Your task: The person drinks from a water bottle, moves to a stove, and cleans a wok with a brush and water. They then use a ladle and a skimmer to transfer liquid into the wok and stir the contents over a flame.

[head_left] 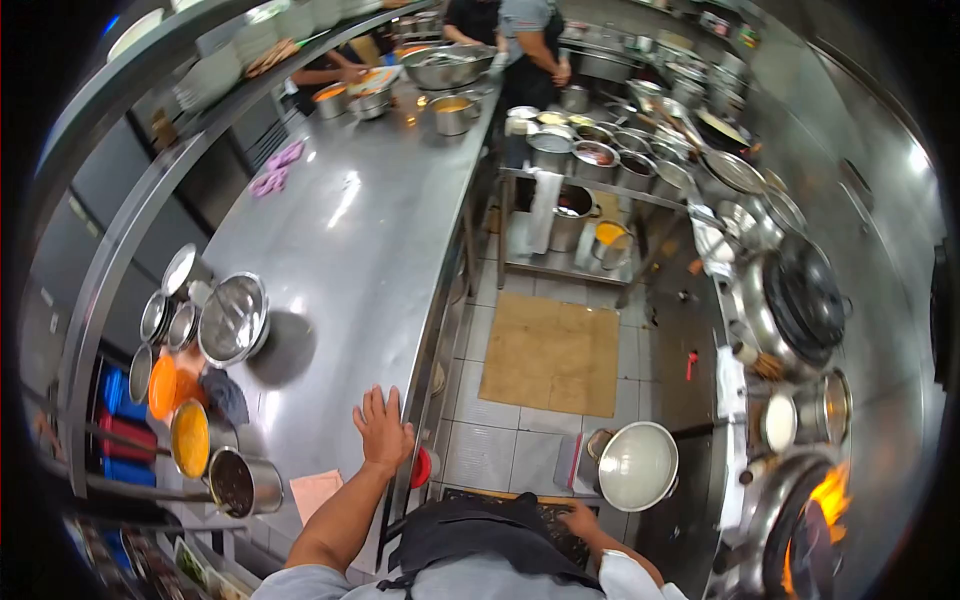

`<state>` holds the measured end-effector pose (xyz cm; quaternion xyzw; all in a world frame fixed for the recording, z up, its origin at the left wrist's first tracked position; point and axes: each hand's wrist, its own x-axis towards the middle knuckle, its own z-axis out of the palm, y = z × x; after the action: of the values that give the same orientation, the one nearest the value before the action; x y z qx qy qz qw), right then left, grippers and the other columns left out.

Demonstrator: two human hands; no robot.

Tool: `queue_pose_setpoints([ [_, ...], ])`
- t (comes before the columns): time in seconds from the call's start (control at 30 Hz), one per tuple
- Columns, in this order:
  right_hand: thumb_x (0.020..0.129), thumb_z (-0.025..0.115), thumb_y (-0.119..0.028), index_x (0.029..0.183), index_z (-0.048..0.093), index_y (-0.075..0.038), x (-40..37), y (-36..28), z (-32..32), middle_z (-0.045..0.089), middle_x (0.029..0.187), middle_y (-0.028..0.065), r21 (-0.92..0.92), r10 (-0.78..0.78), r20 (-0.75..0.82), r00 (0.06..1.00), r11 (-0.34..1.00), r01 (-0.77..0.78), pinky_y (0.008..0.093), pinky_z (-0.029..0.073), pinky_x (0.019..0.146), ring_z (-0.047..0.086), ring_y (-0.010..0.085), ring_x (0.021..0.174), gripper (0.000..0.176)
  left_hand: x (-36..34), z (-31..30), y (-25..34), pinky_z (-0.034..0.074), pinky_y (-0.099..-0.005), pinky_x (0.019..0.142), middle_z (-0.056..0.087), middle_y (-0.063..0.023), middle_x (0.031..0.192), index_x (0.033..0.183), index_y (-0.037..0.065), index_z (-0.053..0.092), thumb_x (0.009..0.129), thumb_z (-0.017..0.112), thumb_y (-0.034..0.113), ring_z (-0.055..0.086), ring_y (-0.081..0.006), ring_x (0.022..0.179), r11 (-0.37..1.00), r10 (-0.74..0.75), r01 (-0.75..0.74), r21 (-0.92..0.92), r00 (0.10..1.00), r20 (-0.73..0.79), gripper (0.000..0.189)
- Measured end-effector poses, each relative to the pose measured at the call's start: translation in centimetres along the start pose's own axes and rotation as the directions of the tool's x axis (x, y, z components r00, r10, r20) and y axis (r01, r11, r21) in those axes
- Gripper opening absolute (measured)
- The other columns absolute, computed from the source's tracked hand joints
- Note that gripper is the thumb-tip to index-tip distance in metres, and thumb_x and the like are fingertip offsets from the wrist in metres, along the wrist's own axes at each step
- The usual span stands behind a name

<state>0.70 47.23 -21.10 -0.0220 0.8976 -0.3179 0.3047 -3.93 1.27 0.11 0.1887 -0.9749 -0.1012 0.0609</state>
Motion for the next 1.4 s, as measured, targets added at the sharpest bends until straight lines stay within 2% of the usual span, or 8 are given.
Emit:
queue_pose_setpoints([
  [0.07,0.070,0.078,-0.027,0.115,0.059,-0.002,-5.1,2.8,-0.5,0.067,0.102,0.0182,0.324,0.368,-0.140,0.919,0.894,-0.309,0.0389,0.050,0.087,0.065,0.0311,0.097,0.055,0.1,0.0,-0.2,0.014,-0.0600,0.110,0.030,-0.0231,0.147,0.139,0.006,0.038,0.075,0.067,0.017,0.025,-0.0382,0.138,0.998,0.061,-0.062,-0.021,0.998,-0.023,0.071],
  [0.3,0.076,0.069,-0.009,0.118,0.050,-0.005,-22.3,4.8,9.4,0.061,0.068,0.0115,0.765,0.848,-0.137,0.512,0.419,-0.489,0.0403,0.048,0.043,0.061,0.0215,0.052,0.046,0.0,-0.8,0.1,0.020,-0.0571,0.111,0.052,-0.0156,0.131,0.121,0.007,0.056,0.073,0.068,0.016,0.046,-0.0328,0.123,0.735,0.664,-0.662,-0.145,0.746,-0.039,0.050],
  [0.4,0.078,0.070,-0.021,0.111,0.060,-0.002,-25.6,0.6,16.0,0.063,0.101,0.0180,0.835,0.890,0.027,0.456,0.231,-0.500,0.0414,0.053,0.068,0.064,0.0284,0.087,0.040,0.2,-0.3,-0.2,0.021,-0.0564,0.110,0.062,-0.0099,0.112,0.111,0.007,0.061,0.071,0.072,0.017,0.057,-0.0274,0.106,0.679,0.732,-0.719,-0.151,0.678,0.062,0.043],
  [0.47,0.087,0.056,-0.031,0.109,0.065,-0.004,-25.9,5.1,25.2,0.061,0.114,0.0183,0.220,0.472,-0.282,0.835,0.879,-0.423,0.0417,0.047,0.089,0.058,0.0330,0.109,0.036,0.3,0.5,-0.6,0.020,-0.0566,0.110,0.066,-0.0076,0.100,0.105,0.007,0.063,0.070,0.073,0.018,0.060,-0.0260,0.098,0.648,0.760,-0.753,-0.115,0.649,0.031,0.038],
  [0.63,0.084,0.059,-0.033,0.107,0.068,-0.008,-28.1,-4.8,24.1,0.067,0.102,0.0188,0.732,0.856,-0.120,0.502,0.418,-0.538,0.0436,0.050,0.083,0.064,0.0368,0.096,0.035,0.3,1.2,-1.3,0.019,-0.0573,0.110,0.067,-0.0086,0.090,0.099,0.006,0.066,0.069,0.073,0.020,0.061,-0.0269,0.092,0.643,0.764,-0.765,-0.040,0.638,0.091,0.034],
  [0.9,0.083,0.062,-0.034,0.105,0.068,-0.011,-28.1,-6.4,22.7,0.067,0.108,0.0137,0.703,0.869,-0.230,0.438,0.460,-0.543,0.0415,0.049,0.088,0.062,0.0324,0.103,0.033,0.1,0.1,-0.3,0.028,-0.0531,0.107,0.068,-0.0137,0.091,0.103,0.006,0.067,0.071,0.074,0.022,0.063,-0.0297,0.090,0.641,0.727,-0.764,0.067,0.633,0.266,0.036],
  [1.0,0.082,0.063,-0.032,0.104,0.068,-0.011,-27.9,-6.0,23.3,0.067,0.105,0.0128,0.721,0.843,-0.213,0.493,0.476,-0.503,0.0408,0.049,0.088,0.062,0.0309,0.102,0.030,0.6,3.8,-0.5,0.041,-0.0457,0.098,0.068,-0.0157,0.096,0.106,0.003,0.065,0.075,0.073,0.022,0.064,-0.0321,0.095,0.662,0.749,-0.672,-0.331,0.584,0.312,0.037],
  [1.4,0.079,0.065,-0.029,0.099,0.066,-0.012,-27.7,-5.8,24.1,0.068,0.100,0.0113,0.705,0.805,-0.265,0.531,0.537,-0.462,0.0421,0.050,0.083,0.064,0.0296,0.097,0.026,-16.4,10.2,5.5,0.049,-0.0406,0.089,0.067,-0.0172,0.109,0.119,0.006,0.061,0.086,0.065,0.028,0.064,-0.0335,0.103,0.475,0.727,-0.580,-0.662,-0.166,0.667,0.040],
])
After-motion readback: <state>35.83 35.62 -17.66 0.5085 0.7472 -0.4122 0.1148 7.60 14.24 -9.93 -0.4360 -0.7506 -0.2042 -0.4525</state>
